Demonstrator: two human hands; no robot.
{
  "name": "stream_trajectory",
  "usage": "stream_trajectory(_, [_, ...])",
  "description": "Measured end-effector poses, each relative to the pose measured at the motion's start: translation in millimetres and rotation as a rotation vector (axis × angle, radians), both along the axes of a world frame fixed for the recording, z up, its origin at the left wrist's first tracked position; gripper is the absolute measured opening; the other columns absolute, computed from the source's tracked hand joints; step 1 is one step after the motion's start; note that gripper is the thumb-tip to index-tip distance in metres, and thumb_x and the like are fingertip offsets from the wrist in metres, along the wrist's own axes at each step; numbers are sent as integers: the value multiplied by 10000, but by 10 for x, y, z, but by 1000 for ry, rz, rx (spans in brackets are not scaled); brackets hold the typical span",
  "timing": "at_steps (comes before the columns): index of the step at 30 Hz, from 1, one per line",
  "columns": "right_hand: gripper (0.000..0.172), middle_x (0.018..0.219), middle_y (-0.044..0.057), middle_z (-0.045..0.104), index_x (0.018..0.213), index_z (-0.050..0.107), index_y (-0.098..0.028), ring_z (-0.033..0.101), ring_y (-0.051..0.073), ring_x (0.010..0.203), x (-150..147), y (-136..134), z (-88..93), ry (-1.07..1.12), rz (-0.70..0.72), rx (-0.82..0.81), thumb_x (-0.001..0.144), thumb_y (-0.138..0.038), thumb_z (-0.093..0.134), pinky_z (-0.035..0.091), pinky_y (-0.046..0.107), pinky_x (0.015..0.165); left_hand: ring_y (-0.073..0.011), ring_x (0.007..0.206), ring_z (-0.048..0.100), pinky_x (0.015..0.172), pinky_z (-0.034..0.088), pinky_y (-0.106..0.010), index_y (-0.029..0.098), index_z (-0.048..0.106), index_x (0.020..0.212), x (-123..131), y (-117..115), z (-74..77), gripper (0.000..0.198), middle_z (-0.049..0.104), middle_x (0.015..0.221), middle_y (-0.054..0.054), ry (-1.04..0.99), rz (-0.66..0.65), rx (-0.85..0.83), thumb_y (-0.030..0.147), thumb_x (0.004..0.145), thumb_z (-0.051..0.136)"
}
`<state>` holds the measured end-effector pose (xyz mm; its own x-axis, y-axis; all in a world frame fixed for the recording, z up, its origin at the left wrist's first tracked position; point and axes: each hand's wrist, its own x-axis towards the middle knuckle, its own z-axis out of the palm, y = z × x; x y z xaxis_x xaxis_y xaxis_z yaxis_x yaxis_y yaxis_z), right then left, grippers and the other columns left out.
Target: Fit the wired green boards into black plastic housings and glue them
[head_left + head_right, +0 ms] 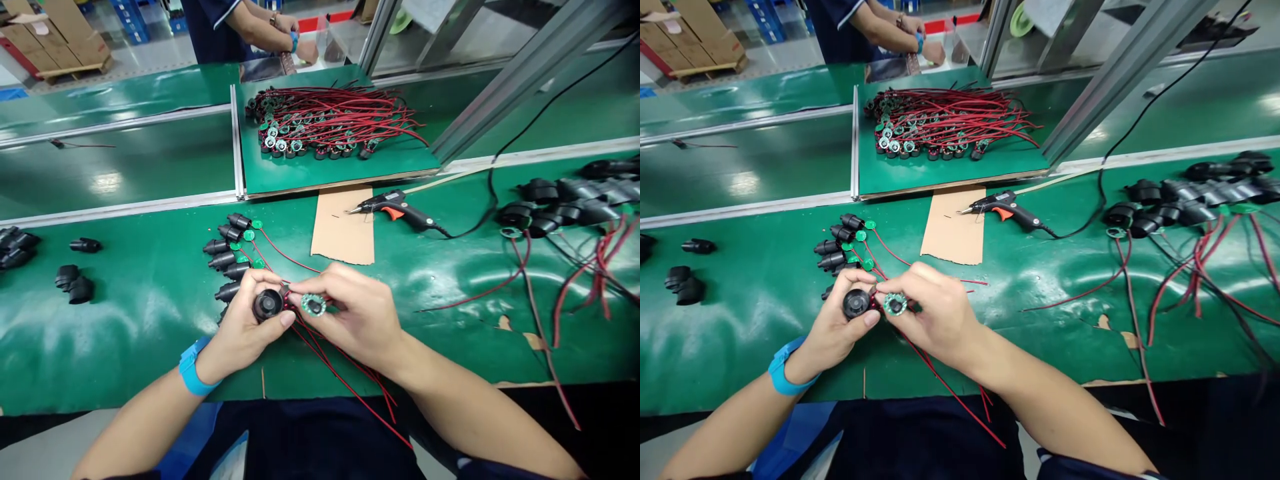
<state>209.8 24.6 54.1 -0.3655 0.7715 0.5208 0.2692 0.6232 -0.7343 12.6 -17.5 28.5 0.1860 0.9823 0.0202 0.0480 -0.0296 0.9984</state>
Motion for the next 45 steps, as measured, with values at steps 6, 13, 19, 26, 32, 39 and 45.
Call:
stream_trajectory(6, [64, 642, -20, 577, 853, 776, -198, 406, 86, 508, 130, 116, 220, 64, 16, -365, 844, -262, 775, 306, 232, 427, -205, 1053, 565, 871, 478, -301, 233, 547, 1095, -49, 16, -90, 291, 563, 1139, -68, 40, -124, 87, 350, 907, 735])
stream_trajectory(13, [93, 663, -37, 494, 849, 735, -177, 382, 74, 524, 9, 48, 49, 90, 137, -486, 864, -269, 740, 279, 217, 437, -202, 968, 604, 806, 497, -315, 240, 413, 1300, -30, -70, -23, 423, 588, 1138, -77, 391, -118, 196, 309, 961, 655])
stream_trajectory(19, [31, 697, -23, 552, 892, 726, -191, 439, 94, 578, 43, 40, 35, -4, 140, -336, 870, -208, 712, 331, 230, 485, -254, 1197, 516, 1016, 479, -412, 239, 440, 1409, -44, -29, 42, 406, 525, 1265, -125, 430, -200, 328, 246, 1014, 534])
stream_trajectory(26, [173, 745, -9, 623, 993, 687, -181, 513, 107, 616, 263, 157, 115, 1, 268, -650, 964, -349, 659, 415, 237, 549, -234, 1143, 563, 985, 491, -374, 279, 551, 1379, -99, -9, -41, 431, 576, 1210, -90, 460, -100, 327, 253, 962, 657])
stream_trajectory(32, [116, 682, -42, 581, 956, 690, -192, 477, 91, 584, 308, 197, 118, -124, 308, -546, 978, -294, 639, 384, 226, 541, -220, 1089, 602, 931, 507, -345, 272, 577, 1365, -78, 14, -1, 431, 620, 1185, -89, 435, -129, 341, 253, 947, 683])
stream_trajectory(39, [278, 857, -19, 653, 1170, 632, -201, 581, 106, 706, 236, 166, 87, -176, 552, -538, 923, -86, 577, 466, 222, 634, -212, 1005, 668, 923, 501, -342, 278, 601, 1322, -151, -322, 39, 436, 744, 1136, -50, 518, -115, 368, 267, 909, 740])
stream_trajectory(45, [285, 1054, 36, 693, 1200, 639, -200, 632, 165, 920, 96, 140, -69, -460, 645, -446, 931, -107, 630, 463, 275, 773, -225, 1047, 667, 936, 521, -349, 218, 574, 1307, -197, -532, -198, 353, 725, 1166, -88, 683, -108, 338, 263, 966, 654])
